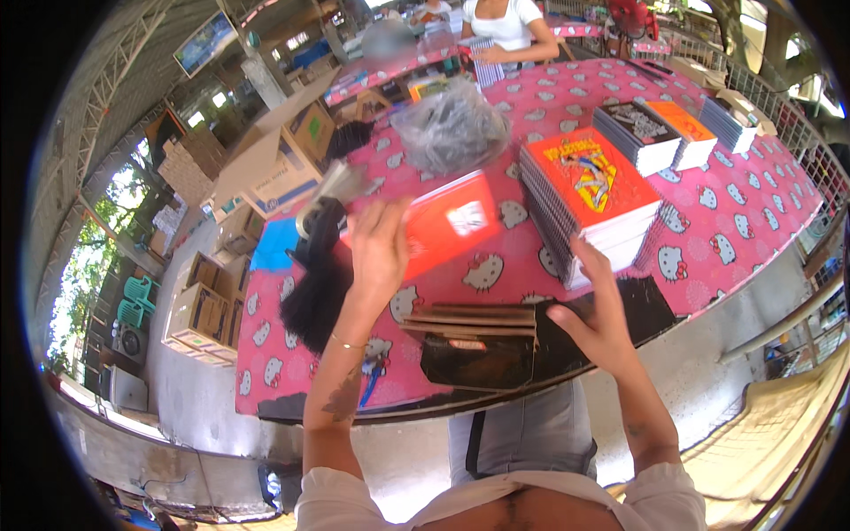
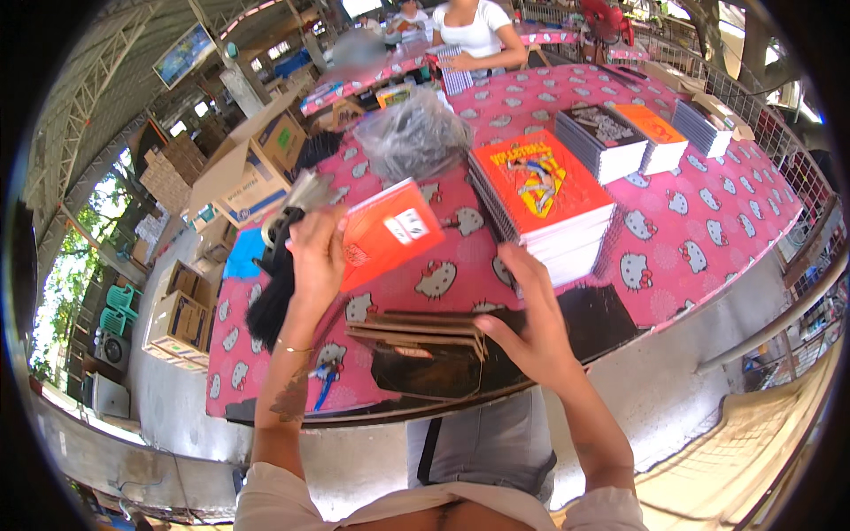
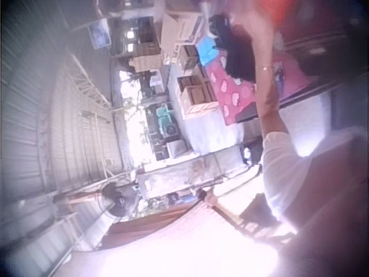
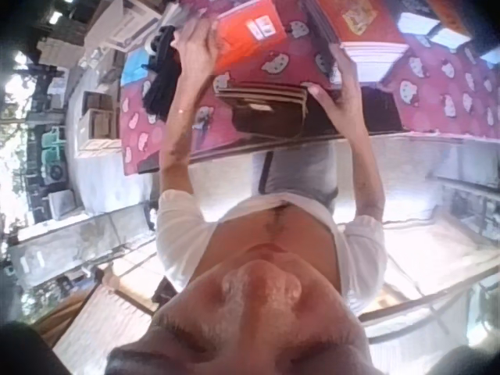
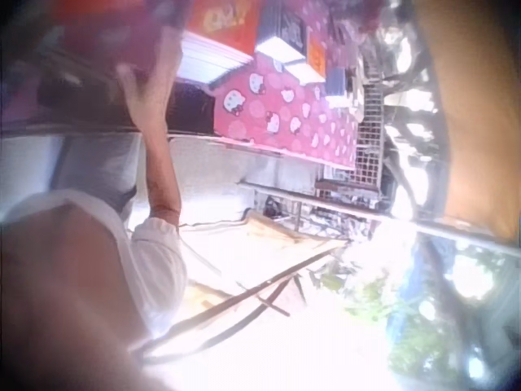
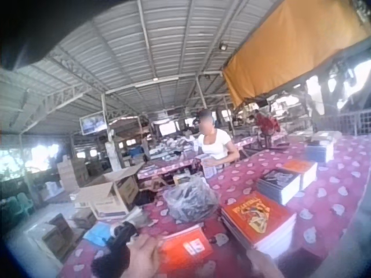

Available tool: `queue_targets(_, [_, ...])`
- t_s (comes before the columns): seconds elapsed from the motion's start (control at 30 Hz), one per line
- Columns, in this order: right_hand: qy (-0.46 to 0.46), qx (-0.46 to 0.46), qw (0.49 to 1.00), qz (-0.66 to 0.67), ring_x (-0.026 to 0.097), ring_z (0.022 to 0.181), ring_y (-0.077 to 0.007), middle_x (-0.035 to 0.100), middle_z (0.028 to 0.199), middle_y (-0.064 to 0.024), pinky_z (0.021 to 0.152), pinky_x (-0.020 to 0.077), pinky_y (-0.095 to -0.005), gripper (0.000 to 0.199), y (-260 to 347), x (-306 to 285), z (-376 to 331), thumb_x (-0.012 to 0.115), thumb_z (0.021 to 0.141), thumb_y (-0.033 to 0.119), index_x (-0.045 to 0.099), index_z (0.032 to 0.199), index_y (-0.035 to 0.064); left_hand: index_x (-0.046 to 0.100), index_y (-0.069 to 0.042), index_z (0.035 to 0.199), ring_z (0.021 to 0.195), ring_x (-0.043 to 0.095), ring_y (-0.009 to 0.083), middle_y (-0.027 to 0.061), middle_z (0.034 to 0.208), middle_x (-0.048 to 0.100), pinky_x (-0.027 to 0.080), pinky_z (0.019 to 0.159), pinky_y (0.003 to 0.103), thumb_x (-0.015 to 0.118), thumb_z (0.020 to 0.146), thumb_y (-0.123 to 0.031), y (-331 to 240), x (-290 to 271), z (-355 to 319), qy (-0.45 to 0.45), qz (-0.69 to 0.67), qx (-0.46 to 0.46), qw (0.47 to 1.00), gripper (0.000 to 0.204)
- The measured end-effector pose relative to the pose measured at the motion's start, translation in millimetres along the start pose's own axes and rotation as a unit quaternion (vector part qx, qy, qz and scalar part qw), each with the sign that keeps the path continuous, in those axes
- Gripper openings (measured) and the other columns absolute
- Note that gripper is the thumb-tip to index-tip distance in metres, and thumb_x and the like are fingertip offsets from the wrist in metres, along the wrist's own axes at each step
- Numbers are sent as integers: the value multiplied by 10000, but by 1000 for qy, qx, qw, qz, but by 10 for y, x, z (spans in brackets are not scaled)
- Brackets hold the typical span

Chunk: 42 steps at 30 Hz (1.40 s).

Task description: The person assembles notebooks by sliding spiral bindings through the holes of paper stacks and then stacking the completed notebooks on the table.

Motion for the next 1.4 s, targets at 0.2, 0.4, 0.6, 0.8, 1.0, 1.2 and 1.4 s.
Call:
queue_targets(0.2, [73,175,955,229,671,1022,-140,715,1130,-99,938,518,-306,388,-380,259,-475,748,915,10,610,1276,-24,691,-40,1101,869,633,263,76,906,644,411,829,378,666,882,0,-921,-532,55,72,-164,106,978,224])
queue_targets(0.4, [98,155,969,167,667,946,-201,714,1080,-98,920,495,-343,317,-423,418,-655,785,897,103,671,1174,1,694,-74,1115,866,630,235,38,905,633,381,854,413,713,783,9,-1029,-570,-67,171,-157,140,963,343])
queue_targets(0.6, [118,170,959,196,642,1153,-256,644,1247,-161,1003,475,-349,626,-221,724,-707,789,896,123,487,1430,-5,702,-135,1269,1272,604,250,78,1255,703,286,1161,492,735,872,-120,-769,-206,-1149,87,-33,46,995,399])
queue_targets(0.8, [22,208,948,240,632,1132,-214,661,1180,-120,979,490,-339,710,-339,919,-752,838,855,158,475,1445,7,591,16,1416,1421,470,258,247,1489,535,357,1160,392,372,1121,-387,-429,36,-2109,-26,-248,-493,833,546])
queue_targets(1.0, [63,163,967,185,579,1132,-202,608,1209,-95,1019,455,-347,798,-677,529,-668,881,806,206,466,1450,-14,726,-41,1021,1020,636,328,123,1129,669,492,891,459,652,972,-223,585,5,-1872,158,176,-213,948,203])
queue_targets(1.2, [-67,57,981,171,518,1253,-250,587,1257,-109,1010,447,-416,787,43,316,-283,860,810,309,500,1445,13,666,-29,997,929,655,335,127,1035,655,528,809,441,698,925,-109,616,-71,-1764,-13,164,-124,978,112])
queue_targets(1.4, [142,-206,956,-153,656,1032,-316,652,1120,-147,863,526,-421,403,448,1055,2,780,835,246,691,1195,87,704,-7,1149,842,659,361,184,1006,705,527,770,442,675,917,2,-181,-572,-1220,-25,-79,-148,985,234])
Point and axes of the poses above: each hand's wrist, its own z-axis towards the middle knuckle, its own x-axis out of the palm, y = z × x, the point moved 2 cm from there along z, towards the middle knuckle
